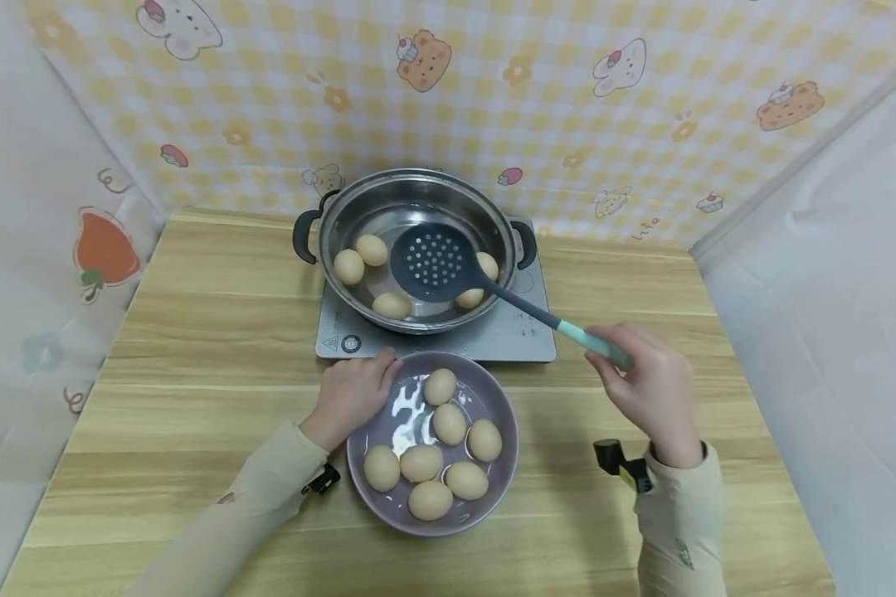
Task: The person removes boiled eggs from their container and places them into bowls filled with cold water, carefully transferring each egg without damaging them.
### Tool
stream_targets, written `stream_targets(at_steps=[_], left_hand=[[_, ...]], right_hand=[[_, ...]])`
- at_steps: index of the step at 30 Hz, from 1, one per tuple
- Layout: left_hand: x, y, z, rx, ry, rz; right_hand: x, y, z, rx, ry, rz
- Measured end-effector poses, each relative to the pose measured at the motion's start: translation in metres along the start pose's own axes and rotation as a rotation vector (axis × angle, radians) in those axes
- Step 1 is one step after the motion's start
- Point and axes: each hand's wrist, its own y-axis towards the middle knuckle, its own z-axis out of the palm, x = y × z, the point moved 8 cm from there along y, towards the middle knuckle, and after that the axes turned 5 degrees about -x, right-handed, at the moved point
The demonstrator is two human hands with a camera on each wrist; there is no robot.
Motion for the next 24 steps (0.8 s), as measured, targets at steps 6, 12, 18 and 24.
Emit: stream_targets(at_steps=[6,12,18,24], left_hand=[[-0.001,0.0,0.0,0.009,-0.011,-0.004],[-0.001,0.0,0.001,0.012,-0.003,0.006],[0.0,0.0,0.001,0.015,-0.008,-0.004],[0.0,0.0,0.001,0.017,-0.01,-0.006]], right_hand=[[0.006,0.01,0.023,-0.06,-0.04,-0.004],[0.013,0.014,0.035,-0.081,-0.057,-0.038],[0.016,0.012,0.04,-0.055,-0.032,-0.037],[0.018,0.009,0.041,-0.012,-0.006,-0.024]])
